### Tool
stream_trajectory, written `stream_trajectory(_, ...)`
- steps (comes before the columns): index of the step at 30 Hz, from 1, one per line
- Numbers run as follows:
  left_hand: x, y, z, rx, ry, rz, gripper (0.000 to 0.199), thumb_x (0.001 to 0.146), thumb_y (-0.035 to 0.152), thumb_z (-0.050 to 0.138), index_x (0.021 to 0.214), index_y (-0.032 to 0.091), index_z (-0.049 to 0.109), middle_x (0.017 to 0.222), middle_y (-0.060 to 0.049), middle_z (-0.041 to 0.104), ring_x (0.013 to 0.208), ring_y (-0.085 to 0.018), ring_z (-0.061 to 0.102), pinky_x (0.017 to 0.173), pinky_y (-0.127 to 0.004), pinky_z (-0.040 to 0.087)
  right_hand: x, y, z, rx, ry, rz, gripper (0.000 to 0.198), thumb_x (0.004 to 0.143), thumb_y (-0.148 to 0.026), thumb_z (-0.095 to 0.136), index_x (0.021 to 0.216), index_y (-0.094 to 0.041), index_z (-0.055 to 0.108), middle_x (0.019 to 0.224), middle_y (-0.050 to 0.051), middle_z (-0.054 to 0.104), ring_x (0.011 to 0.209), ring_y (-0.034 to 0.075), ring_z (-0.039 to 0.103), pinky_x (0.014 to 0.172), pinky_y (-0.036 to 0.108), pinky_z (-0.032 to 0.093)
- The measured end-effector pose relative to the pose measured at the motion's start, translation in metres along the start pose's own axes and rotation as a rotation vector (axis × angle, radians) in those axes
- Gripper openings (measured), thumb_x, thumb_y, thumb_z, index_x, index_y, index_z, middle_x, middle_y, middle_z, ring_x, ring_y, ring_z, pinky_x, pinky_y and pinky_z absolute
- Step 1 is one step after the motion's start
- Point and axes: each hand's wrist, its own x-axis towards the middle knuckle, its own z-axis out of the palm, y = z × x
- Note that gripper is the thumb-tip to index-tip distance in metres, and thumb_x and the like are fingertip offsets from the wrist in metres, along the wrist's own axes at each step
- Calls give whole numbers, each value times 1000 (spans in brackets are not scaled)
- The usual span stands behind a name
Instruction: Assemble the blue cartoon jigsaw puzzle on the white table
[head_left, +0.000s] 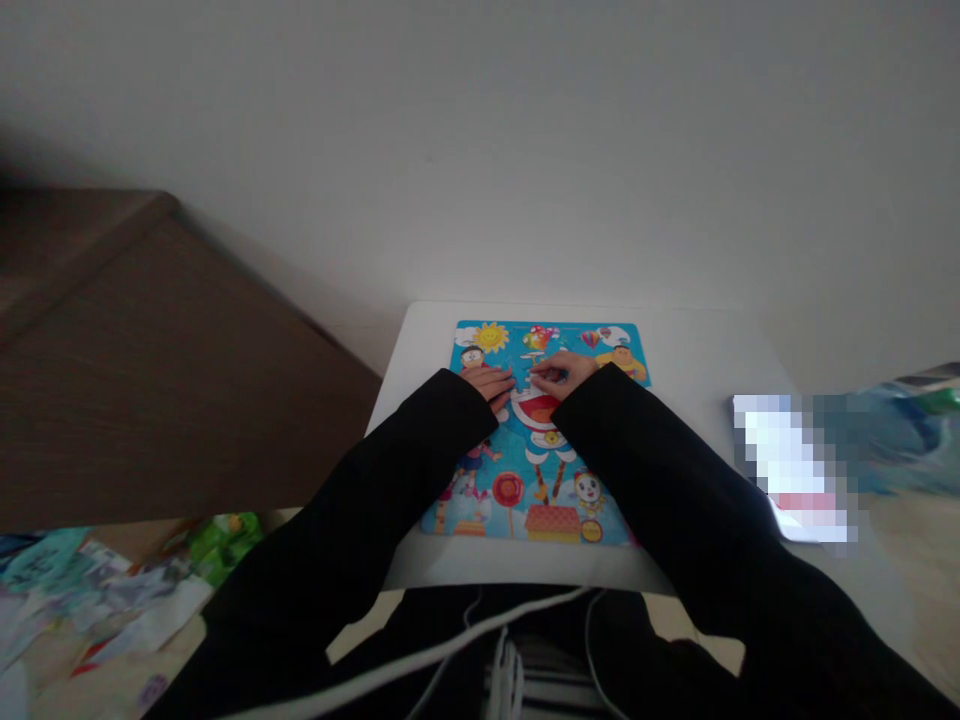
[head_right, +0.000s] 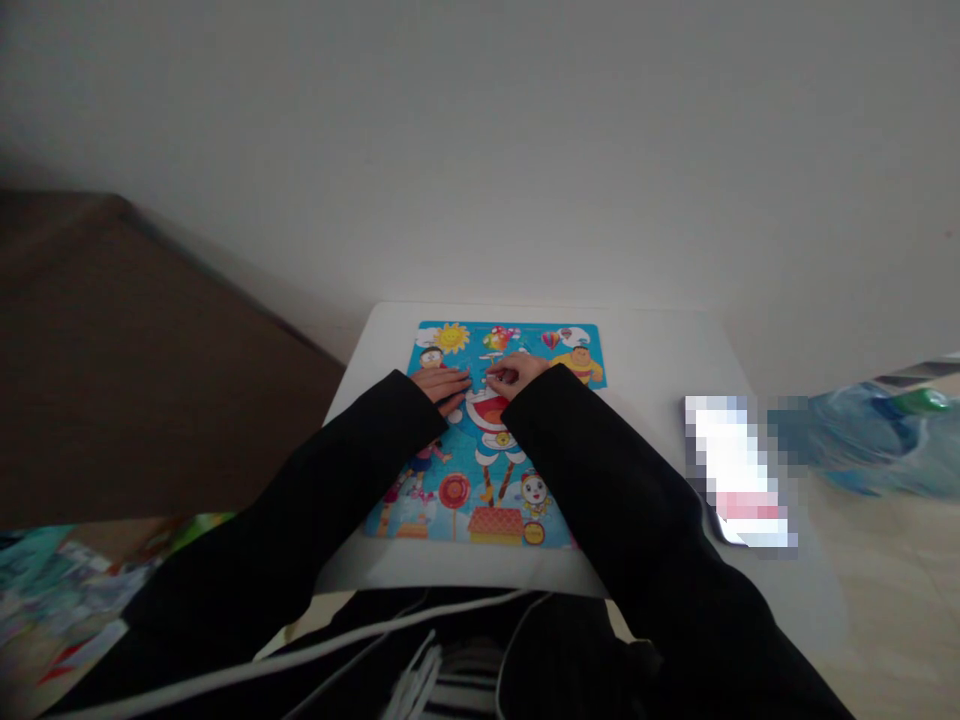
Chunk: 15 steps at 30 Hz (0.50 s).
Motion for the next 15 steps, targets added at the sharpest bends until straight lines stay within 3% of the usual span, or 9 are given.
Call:
stream_trajectory(4,2,1,-4,0,-32,21,38,86,42,39,97,18,67,100,-9,67,92,-19,63,84,-36,49,4,-10,-22,64,97,129,19,71,-34,58,77,-21,70,72,2,68,60,13,59,56,25,48)
stream_trajectory(11,17,0,-16,189,-155,29,46,82,51,47,110,18,62,97,-10,64,83,-22,59,75,-35,47,-10,-31,-122,244,327,253,26,77,-39,56,86,-18,68,76,6,69,62,16,60,60,31,52)
stream_trajectory(13,23,-2,-19,192,-206,66,46,82,52,47,108,18,64,95,-9,64,79,-21,58,72,-33,47,-24,-30,-135,195,337,252,26,77,-40,56,86,-19,68,78,6,69,63,16,60,57,30,52)
stream_trajectory(15,28,-3,-24,163,-219,120,47,85,52,42,107,17,64,94,-9,64,78,-19,58,72,-32,46,-40,-23,-133,83,288,242,27,78,-40,55,88,-19,69,80,6,69,69,18,63,55,30,52)
